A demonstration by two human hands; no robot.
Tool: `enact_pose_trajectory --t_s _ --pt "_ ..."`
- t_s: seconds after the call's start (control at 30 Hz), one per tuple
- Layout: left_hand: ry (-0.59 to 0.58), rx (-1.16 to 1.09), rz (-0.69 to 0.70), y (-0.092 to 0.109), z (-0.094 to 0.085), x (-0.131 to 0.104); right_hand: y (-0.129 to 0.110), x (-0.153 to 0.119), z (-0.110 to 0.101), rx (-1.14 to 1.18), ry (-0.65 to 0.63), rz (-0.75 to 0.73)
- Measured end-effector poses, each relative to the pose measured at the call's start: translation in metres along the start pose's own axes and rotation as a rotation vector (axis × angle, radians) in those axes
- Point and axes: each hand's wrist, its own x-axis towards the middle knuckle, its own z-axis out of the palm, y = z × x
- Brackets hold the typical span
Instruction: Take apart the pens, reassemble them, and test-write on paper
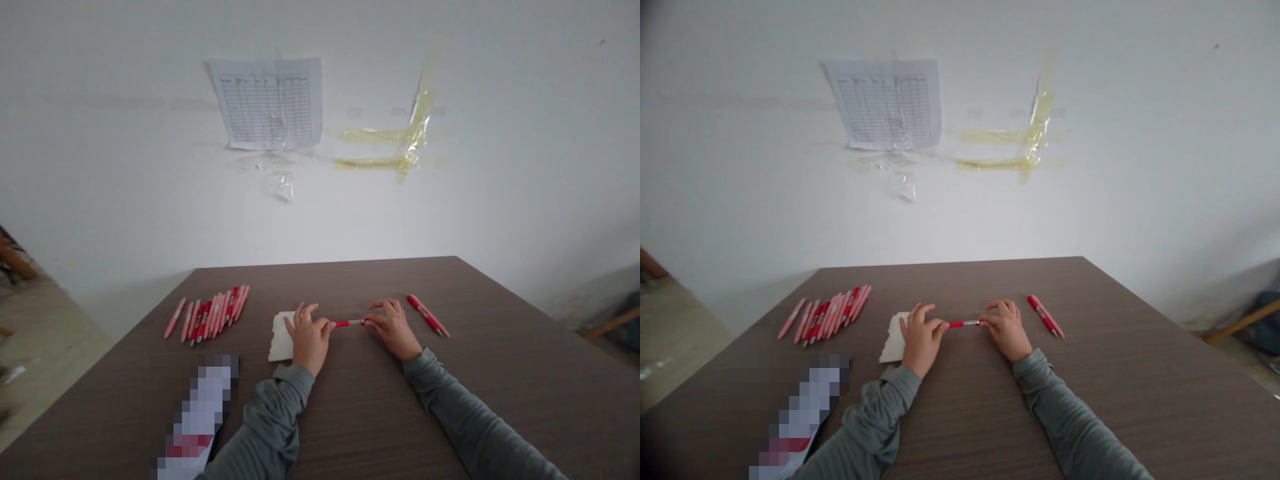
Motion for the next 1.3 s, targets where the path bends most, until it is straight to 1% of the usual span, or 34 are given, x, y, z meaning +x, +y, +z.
enact_pose_trajectory --t_s 0.2,0.47,0.83,1.3 --pt "0.005 -0.039 -0.014 -0.002 -0.0001 0.0007 0.0084 -0.0012 0.0051 0.0 0.008 0.026" --pt "0.006 -0.058 -0.009 -0.0039 0.0015 0.0009 0.0065 -0.0015 0.0047 -0.01 -0.007 0.019" --pt "-0.009 -0.012 0.0 -0.0031 0.0051 -0.0016 0.0074 -0.0019 0.0053 -0.021 0.001 0.027" --pt "-0.022 -0.064 -0.013 -0.0047 0.0063 -0.0014 0.0094 -0.0022 0.0081 -0.016 -0.013 0.032"
